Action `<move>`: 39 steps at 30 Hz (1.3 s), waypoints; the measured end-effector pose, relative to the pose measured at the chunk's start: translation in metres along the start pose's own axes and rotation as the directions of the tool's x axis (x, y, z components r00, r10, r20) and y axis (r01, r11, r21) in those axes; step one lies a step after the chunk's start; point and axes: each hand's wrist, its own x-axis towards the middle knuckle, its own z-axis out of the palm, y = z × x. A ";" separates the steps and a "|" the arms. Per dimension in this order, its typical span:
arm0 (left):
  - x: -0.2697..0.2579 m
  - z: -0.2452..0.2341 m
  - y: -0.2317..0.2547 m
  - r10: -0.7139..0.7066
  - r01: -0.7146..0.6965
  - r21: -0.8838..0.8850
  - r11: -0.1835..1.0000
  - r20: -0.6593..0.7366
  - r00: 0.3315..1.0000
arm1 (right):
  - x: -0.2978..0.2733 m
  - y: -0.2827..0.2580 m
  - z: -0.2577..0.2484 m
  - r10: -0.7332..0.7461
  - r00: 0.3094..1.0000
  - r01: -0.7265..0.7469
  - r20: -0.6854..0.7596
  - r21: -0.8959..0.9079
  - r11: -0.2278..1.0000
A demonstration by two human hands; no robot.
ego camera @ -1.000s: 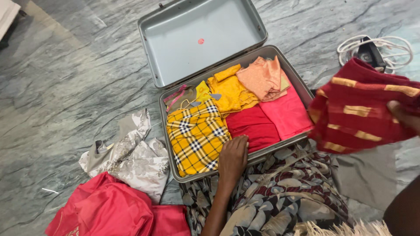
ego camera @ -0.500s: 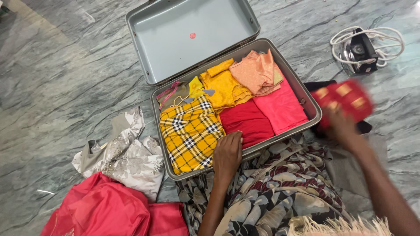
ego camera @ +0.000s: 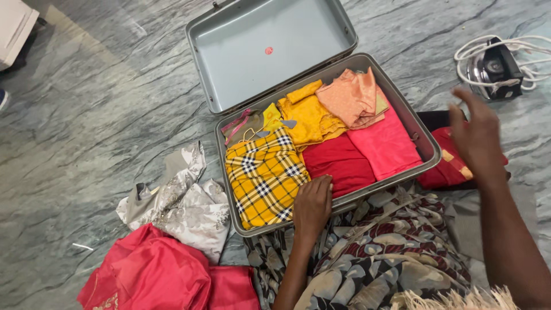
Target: The person folds and places several garments into an open suitcase on the floor. They handle a yellow plaid shirt, a black garment, and a red patterned cloth, arranging them neatly inside the suitcase.
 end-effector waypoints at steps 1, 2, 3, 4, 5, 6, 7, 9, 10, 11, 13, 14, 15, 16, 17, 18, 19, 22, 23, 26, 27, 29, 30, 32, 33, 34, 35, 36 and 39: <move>0.000 0.000 0.000 0.000 0.000 0.000 1.000 0.005 1.000 | 0.014 -0.026 0.005 0.137 0.990 -0.140 0.027 0.140 0.980; 0.001 0.000 -0.001 -0.002 0.002 -0.004 1.000 0.013 1.000 | 0.028 -0.050 0.014 -0.053 0.997 0.041 0.053 0.202 0.979; 0.001 0.000 -0.002 -0.004 0.004 -0.008 1.000 0.021 1.000 | 0.040 -0.068 0.027 -0.242 0.968 0.216 0.069 0.267 0.939; 0.000 0.000 -0.001 -0.009 0.009 -0.012 1.000 0.027 1.000 | 0.054 -0.083 0.049 -0.236 0.941 0.170 0.244 0.265 0.949; -0.002 -0.001 0.000 -0.011 0.011 -0.020 1.000 0.013 1.000 | 0.067 -0.091 0.071 -0.224 0.884 0.125 0.411 0.253 0.959; -0.001 -0.001 0.000 -0.006 0.006 -0.024 1.000 0.000 1.000 | 0.079 -0.095 0.098 -0.295 0.814 0.238 0.500 0.176 0.955; 0.000 -0.001 0.000 -0.001 0.000 -0.029 1.000 -0.013 1.000 | 0.086 -0.097 0.129 -0.344 0.730 0.353 0.590 0.106 0.930; 0.001 -0.001 0.000 0.003 -0.004 -0.021 1.000 -0.017 1.000 | 0.090 -0.086 0.181 -0.343 0.627 0.599 0.700 -0.151 0.786; -0.001 -0.001 0.000 0.001 -0.001 -0.014 1.000 -0.015 1.000 | 0.089 -0.077 0.205 -0.334 0.663 0.535 0.670 -0.112 0.837; -0.002 -0.002 0.000 0.004 -0.004 -0.018 1.000 -0.013 1.000 | 0.087 -0.067 0.226 -0.320 0.697 0.468 0.641 -0.069 0.881; -0.001 -0.001 0.002 0.006 -0.007 -0.018 1.000 -0.023 1.000 | 0.091 -0.054 0.260 -0.279 0.740 0.394 0.612 -0.058 0.917; -0.001 -0.002 0.002 0.002 -0.003 -0.018 1.000 -0.023 1.000 | 0.089 -0.051 0.276 -0.246 0.753 0.379 0.610 -0.096 0.920; -0.001 -0.003 0.003 -0.002 0.001 -0.018 1.000 -0.022 1.000 | 0.085 -0.049 0.290 -0.214 0.767 0.363 0.605 -0.134 0.922; 0.000 -0.004 0.004 -0.007 0.006 -0.019 1.000 -0.020 1.000 | 0.082 -0.048 0.298 -0.229 0.809 0.414 0.541 -0.248 0.876; 0.001 -0.005 0.003 -0.008 0.008 -0.024 1.000 -0.020 1.000 | 0.081 -0.045 0.305 -0.251 0.844 0.446 0.474 -0.363 0.818; 0.000 -0.005 0.005 -0.013 0.013 -0.034 0.999 -0.016 1.000 | 0.076 -0.040 0.309 -0.274 0.870 0.460 0.409 -0.478 0.748; 0.000 -0.005 0.006 -0.018 0.017 -0.045 0.999 -0.012 1.000 | 0.076 -0.035 0.310 -0.270 0.880 0.439 0.391 -0.453 0.776; 0.000 -0.004 0.005 0.016 -0.016 -0.007 1.000 -0.050 0.999 | 0.077 -0.014 0.306 -0.199 0.891 0.365 0.408 -0.384 0.848; 0.000 -0.004 0.004 0.016 -0.016 -0.018 1.000 -0.036 0.999 | 0.079 -0.009 0.303 -0.163 0.879 0.344 0.449 -0.359 0.867; -0.002 -0.005 0.004 0.002 -0.003 -0.028 1.000 -0.026 1.000 | 0.086 -0.005 0.302 -0.109 0.847 0.322 0.520 -0.340 0.883; -0.002 -0.005 0.003 0.005 -0.005 -0.023 1.000 -0.028 1.000 | 0.088 -0.004 0.302 -0.093 0.840 0.317 0.534 -0.345 0.883; -0.002 -0.004 0.003 0.010 -0.010 -0.019 1.000 -0.027 1.000 | 0.092 0.001 0.301 -0.092 0.816 0.322 0.571 -0.317 0.892; -0.002 -0.004 0.003 0.010 -0.010 -0.019 1.000 -0.026 1.000 | 0.094 0.005 0.299 -0.088 0.805 0.321 0.587 -0.305 0.897; -0.002 -0.003 0.002 0.012 -0.012 -0.023 1.000 -0.026 1.000 | 0.101 0.013 0.293 -0.107 0.797 0.278 0.594 -0.205 0.938; -0.002 -0.002 0.002 0.014 -0.014 -0.025 1.000 -0.029 1.000 | 0.103 0.015 0.291 -0.117 0.794 0.256 0.597 -0.153 0.955; -0.002 -0.002 0.001 0.015 -0.016 -0.027 0.999 -0.032 0.999 | 0.106 0.014 0.288 -0.144 0.805 0.262 0.576 -0.128 0.957; -0.002 -0.002 0.001 0.012 -0.013 -0.026 1.000 -0.034 0.999 | 0.107 0.013 0.285 -0.169 0.815 0.269 0.553 -0.103 0.958; -0.003 -0.001 0.001 0.011 -0.012 -0.024 1.000 -0.036 0.999 | 0.107 0.012 0.280 -0.193 0.826 0.275 0.529 -0.079 0.958; -0.003 0.000 0.002 0.011 -0.011 -0.022 1.000 -0.032 0.999 | 0.107 0.001 0.270 -0.096 0.837 0.187 0.539 -0.117 0.975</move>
